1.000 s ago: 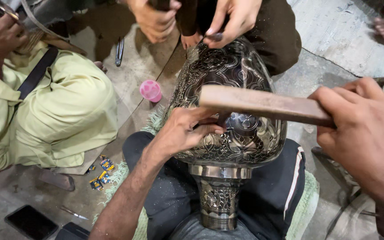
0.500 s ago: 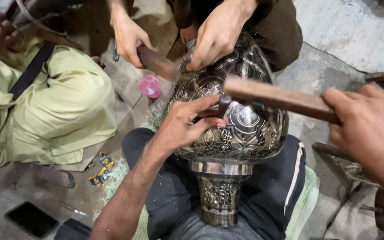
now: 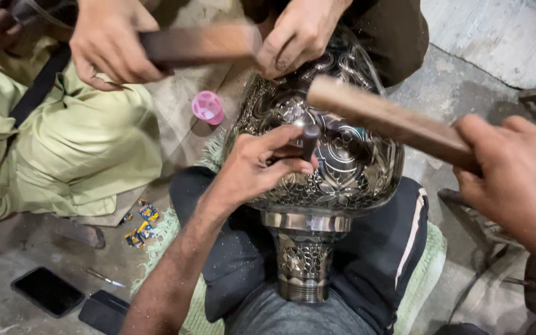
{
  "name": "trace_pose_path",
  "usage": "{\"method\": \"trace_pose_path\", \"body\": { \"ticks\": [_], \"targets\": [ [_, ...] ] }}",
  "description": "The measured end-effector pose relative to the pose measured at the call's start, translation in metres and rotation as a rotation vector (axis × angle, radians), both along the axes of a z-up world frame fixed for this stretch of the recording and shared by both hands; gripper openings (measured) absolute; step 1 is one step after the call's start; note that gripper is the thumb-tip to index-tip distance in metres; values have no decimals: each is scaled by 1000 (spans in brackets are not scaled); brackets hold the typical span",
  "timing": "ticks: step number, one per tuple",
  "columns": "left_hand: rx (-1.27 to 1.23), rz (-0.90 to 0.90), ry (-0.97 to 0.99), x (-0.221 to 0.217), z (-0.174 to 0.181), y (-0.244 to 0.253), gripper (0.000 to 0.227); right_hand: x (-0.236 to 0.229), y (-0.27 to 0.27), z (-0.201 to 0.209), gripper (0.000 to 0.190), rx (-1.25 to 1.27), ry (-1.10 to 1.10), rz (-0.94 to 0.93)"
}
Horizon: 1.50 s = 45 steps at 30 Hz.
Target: The person uses a hammer and chisel to engrave intricate floral patterns onto a large silver-colored metal vessel. They repeatedly strike the chisel with a wooden mallet while rotating the vessel to access different areas.
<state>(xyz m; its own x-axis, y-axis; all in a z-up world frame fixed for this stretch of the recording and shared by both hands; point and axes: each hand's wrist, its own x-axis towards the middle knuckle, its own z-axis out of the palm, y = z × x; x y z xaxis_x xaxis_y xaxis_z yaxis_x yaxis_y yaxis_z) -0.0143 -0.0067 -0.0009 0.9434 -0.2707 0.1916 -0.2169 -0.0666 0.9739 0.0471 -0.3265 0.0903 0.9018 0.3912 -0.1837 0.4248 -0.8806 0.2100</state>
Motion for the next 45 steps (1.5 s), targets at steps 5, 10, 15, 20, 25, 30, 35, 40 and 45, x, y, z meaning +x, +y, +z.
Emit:
{"method": "trace_pose_path", "body": {
  "ticks": [5, 10, 15, 20, 25, 30, 35, 40, 45],
  "targets": [
    [-180, 6, -13, -8, -4, -6, 47, 0, -3, -19, 27, -87, 158, -169],
    [-61, 72, -34, -10, -8, -9, 48, -5, 3, -18, 28, -202, -7, -13],
    [129, 142, -85, -8, -5, -9, 40, -15, 19, 8, 22, 248, 44, -4],
    [41, 83, -11, -7, 0, -8, 46, -14, 27, 9, 23, 378, 28, -68],
    [204, 103, -94, -6, 2, -7, 40, -14, 16, -8, 36, 496, 61, -71],
    [149, 55, -78, -5, 2, -5, 46, -14, 14, -9, 38, 393, -145, 122],
    [176, 73, -104, -4, 1, -3, 46, -17, 22, -5, 19, 495, -142, 96],
    [112, 4, -87, -3, 1, -1, 47, -18, 23, -4, 22, 769, 17, -50],
    [324, 73, -172, 0, 5, -1, 41, -19, 21, 6, 14, 484, -97, -61]
  ]
}}
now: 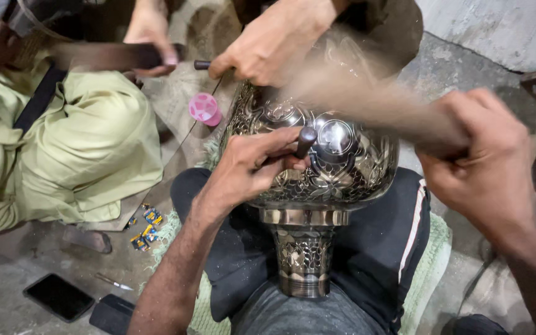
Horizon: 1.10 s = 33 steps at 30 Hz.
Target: The person uses a hammer and chisel to engrave intricate floral patterns onto a large silver-colored metal vessel. They repeatedly strike the chisel with a wooden mallet while rotating the vessel to access different areas.
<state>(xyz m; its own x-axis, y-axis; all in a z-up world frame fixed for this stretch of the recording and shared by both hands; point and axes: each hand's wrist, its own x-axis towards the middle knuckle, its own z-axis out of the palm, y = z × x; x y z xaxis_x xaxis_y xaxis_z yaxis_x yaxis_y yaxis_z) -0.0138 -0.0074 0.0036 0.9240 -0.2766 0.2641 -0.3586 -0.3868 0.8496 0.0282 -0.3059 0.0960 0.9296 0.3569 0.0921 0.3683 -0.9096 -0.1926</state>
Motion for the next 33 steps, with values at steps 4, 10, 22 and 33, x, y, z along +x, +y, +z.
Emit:
{"method": "trace_pose_path", "body": {
  "ticks": [4, 10, 22, 33],
  "targets": [
    [-157, -67, 99, -2, 2, 1, 51, -3, -1, 14, 20, -196, -196, 195],
    [-194, -120, 118, 3, 2, 2, 44, -3, -11, 9, 22, -51, -57, 57],
    [-331, -10, 128, -1, -6, -6, 42, 5, -52, -9, 13, 82, 250, -159],
    [-590, -31, 293, 2, 4, 0, 44, -19, -68, -32, 45, -418, 285, -33]
  ]
}}
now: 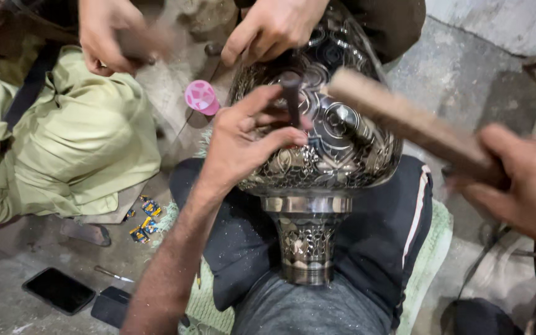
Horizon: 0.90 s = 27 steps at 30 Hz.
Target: The person uses a hammer and chisel to engrave intricate floral patterns onto a large silver-colored metal vessel. They repeatedly strike the chisel with a wooden mallet while rotating the vessel to access different areas.
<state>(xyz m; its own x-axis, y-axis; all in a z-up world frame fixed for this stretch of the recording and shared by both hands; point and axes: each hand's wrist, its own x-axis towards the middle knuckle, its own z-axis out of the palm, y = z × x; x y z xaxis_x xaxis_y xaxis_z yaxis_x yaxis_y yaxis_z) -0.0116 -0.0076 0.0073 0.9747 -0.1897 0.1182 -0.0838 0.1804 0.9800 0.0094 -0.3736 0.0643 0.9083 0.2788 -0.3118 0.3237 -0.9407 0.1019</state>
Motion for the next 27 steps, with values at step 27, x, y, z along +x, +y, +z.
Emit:
{"method": "trace_pose_path", "body": {
  "ticks": [27],
  "targets": [
    [464, -279, -481, 8, -3, 8, 63, -69, 26, 1, 38, 502, -63, -162]
  ]
}}
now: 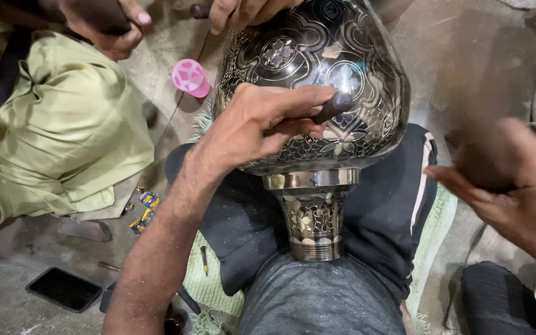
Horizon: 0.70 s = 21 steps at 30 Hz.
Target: The person uses a hammer and chisel to engrave intricate floral patterns onto a large silver-colored metal vessel. They repeatedly strike the chisel with a wooden mallet while rotating the vessel to access different areas.
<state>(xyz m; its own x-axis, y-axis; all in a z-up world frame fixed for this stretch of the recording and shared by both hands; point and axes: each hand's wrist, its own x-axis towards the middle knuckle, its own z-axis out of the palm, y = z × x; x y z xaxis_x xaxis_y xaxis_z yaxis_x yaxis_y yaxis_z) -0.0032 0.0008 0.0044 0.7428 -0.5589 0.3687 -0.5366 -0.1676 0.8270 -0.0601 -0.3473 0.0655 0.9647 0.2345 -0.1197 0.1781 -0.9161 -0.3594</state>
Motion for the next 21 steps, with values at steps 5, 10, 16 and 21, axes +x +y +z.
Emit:
{"method": "trace_pose_path", "body": {
  "ticks": [5, 10, 16, 21],
  "targets": [
    [17, -5, -14, 0, 2, 1, 65, 1, 2, 1, 27, -66, 73, 31],
    [-38, -67, 146, 1, 4, 3, 69, 3, 4, -3, 31, -114, 82, 39],
    [152, -43, 84, 5, 0, 2, 73, 3, 12, 4, 43, -208, -49, 122],
    [44, -75, 29, 7, -9, 3, 66, 3, 26, 16, 34, -262, 34, 45]
  ]
}}
